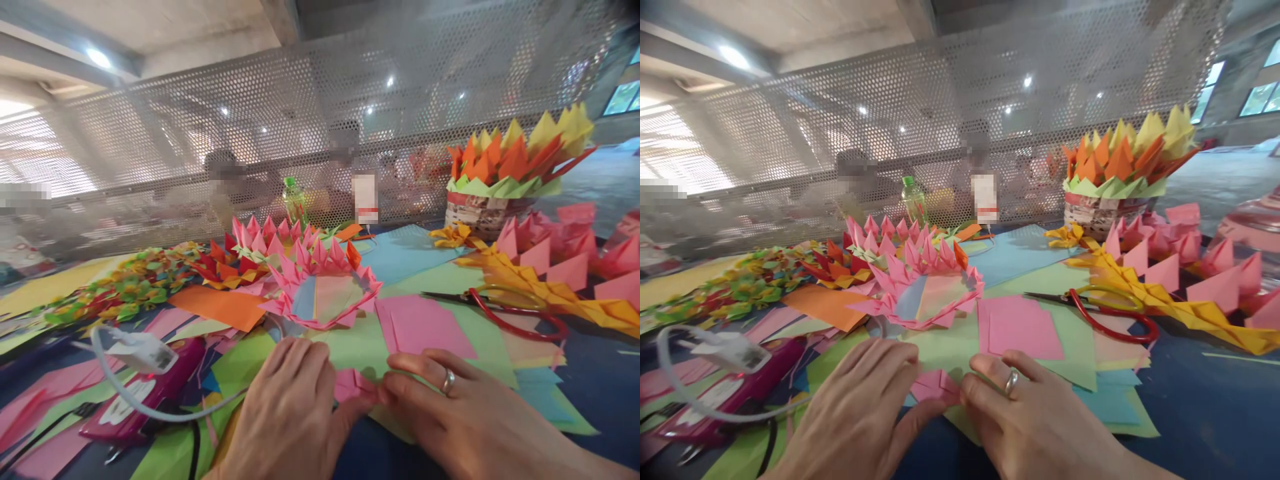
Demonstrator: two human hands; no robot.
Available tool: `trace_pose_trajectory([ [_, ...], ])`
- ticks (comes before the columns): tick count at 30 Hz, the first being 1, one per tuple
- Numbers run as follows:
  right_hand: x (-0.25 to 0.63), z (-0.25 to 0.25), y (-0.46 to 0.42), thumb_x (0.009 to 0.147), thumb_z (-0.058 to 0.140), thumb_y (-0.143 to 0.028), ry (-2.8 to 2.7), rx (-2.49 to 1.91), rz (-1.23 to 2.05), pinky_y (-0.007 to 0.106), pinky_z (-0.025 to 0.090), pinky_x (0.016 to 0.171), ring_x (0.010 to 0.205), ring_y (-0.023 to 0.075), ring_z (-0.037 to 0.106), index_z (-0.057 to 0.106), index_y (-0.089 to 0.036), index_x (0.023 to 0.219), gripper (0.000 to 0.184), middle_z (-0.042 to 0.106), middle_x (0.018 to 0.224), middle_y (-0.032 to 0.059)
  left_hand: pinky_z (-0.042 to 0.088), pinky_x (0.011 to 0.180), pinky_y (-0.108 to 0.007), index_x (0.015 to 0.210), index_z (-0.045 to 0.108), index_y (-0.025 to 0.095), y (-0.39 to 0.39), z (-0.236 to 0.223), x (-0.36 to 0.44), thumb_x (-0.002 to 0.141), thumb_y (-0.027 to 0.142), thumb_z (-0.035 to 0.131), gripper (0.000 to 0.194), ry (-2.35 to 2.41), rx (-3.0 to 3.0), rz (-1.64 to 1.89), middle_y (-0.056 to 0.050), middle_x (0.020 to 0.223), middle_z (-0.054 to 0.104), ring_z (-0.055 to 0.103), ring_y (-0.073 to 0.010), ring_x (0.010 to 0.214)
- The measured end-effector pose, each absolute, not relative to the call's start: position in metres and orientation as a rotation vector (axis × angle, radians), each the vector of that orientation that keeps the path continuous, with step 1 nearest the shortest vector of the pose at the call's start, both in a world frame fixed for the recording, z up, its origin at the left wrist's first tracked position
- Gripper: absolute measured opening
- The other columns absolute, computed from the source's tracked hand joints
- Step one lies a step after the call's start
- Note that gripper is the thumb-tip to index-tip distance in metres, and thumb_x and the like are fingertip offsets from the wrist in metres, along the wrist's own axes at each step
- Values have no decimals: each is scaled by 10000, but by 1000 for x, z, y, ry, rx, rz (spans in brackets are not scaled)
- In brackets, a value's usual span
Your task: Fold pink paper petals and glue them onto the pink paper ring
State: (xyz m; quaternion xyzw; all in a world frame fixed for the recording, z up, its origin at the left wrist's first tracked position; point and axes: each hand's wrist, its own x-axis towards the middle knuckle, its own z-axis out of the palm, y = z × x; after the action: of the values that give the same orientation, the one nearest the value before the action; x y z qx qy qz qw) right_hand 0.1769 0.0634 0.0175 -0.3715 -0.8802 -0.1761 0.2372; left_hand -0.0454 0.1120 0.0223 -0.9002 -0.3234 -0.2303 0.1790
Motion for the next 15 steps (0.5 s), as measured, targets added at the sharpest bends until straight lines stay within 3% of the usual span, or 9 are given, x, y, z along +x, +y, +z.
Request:
trace_pose_trajectory([
  [4, 179, 18, 64, 933, 360, -173, -2448, -982, -448, 328, 473, 832, 983, 192, 614, 666, -194, 972, 309, 703, 983, 27, 496, 711, -354, 869, 585, 187, 118, 34, -46, 767, 446, 700, 302, -1224, -2810, -536, -32, 904, 626, 599, -227, 833],
  [9, 180, 10, 66, 906, 424, -168, -2412, -966, -461, 326, 472, 799, 958, 206, 580, 674, -183, 1013, 272, 677, 980, 52, 487, 725, -288, 831, 517, 189, 122, 46, -49, 720, 344, 755, 305, -1346, -3010, -507, 10, 889, 597, 594, -176, 845],
  [15, 183, 11, 63, 817, 541, -114, -2573, -1068, -217, 379, 452, 882, 1047, 240, 526, 586, -187, 1204, 397, 609, 1074, 70, 503, 763, -253, 1233, 483, 228, 124, 65, -56, 727, 170, 724, 563, -1144, -3377, -426, 24, 900, 612, 604, -127, 803],
])
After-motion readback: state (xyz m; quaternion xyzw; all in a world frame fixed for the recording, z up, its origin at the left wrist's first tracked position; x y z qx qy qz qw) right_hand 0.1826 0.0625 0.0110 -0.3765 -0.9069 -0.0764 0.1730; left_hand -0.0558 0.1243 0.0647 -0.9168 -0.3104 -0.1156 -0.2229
